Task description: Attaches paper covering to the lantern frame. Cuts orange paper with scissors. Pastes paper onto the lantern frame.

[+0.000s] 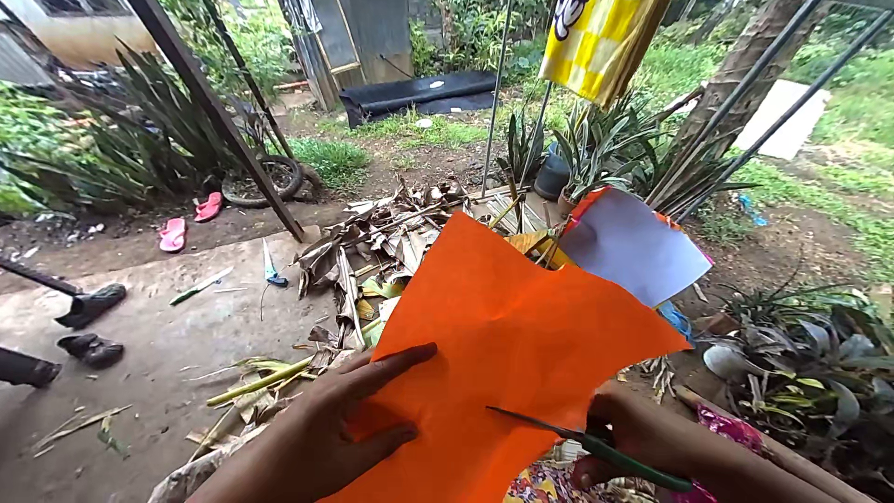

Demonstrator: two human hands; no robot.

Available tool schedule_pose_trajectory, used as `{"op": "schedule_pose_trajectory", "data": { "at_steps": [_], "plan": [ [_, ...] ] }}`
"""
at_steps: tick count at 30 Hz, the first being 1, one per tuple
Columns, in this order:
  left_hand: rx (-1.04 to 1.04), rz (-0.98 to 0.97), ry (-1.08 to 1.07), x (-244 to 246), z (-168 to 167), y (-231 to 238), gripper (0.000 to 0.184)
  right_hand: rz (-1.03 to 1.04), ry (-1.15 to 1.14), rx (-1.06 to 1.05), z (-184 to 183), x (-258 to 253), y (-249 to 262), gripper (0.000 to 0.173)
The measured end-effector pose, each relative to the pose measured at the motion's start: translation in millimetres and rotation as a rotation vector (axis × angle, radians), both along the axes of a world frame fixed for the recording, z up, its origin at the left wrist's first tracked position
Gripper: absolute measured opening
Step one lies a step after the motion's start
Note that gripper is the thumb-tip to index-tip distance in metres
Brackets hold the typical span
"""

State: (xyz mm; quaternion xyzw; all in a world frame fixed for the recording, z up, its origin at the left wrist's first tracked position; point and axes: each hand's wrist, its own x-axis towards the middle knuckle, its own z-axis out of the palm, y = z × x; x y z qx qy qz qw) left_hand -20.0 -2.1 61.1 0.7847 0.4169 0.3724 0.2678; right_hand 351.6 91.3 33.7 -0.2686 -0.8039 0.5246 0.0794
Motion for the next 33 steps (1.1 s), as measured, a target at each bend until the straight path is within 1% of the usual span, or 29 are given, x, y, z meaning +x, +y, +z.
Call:
{"op": "schedule_pose_trajectory", "data": {
  "at_steps": [5,9,13,17,22,25,33],
  "plan": [
    [0.046,-0.013,0.016,-1,3,0,0.061,0.007,0.015,-0.026,0,-3,-1,0.047],
    [0.042,-0.040,0.025,3,6,-2,0.059,0.003,-0.012,-0.049,4,-10,-2,0.044],
    [0.050,-0.054,0.025,2,7,-4,0.059,0.009,0.018,-0.098,0,-15,-2,0.042],
    [0.047,-0.065,0.014,2,8,-6,0.059,0.026,0.084,-0.059,-5,-16,-3,0.040],
    [0.031,-0.080,0.028,3,8,-4,0.059,0.051,0.053,-0.061,-6,-17,-1,0.046],
    [0.012,-0.110,0.009,9,6,-3,0.059,0.074,0.084,-0.040,-6,-21,-3,0.047],
    [0.018,-0.146,-0.008,12,7,-1,0.059,0.049,0.164,-0.022,-14,-25,-6,0.042]
  ]
}}
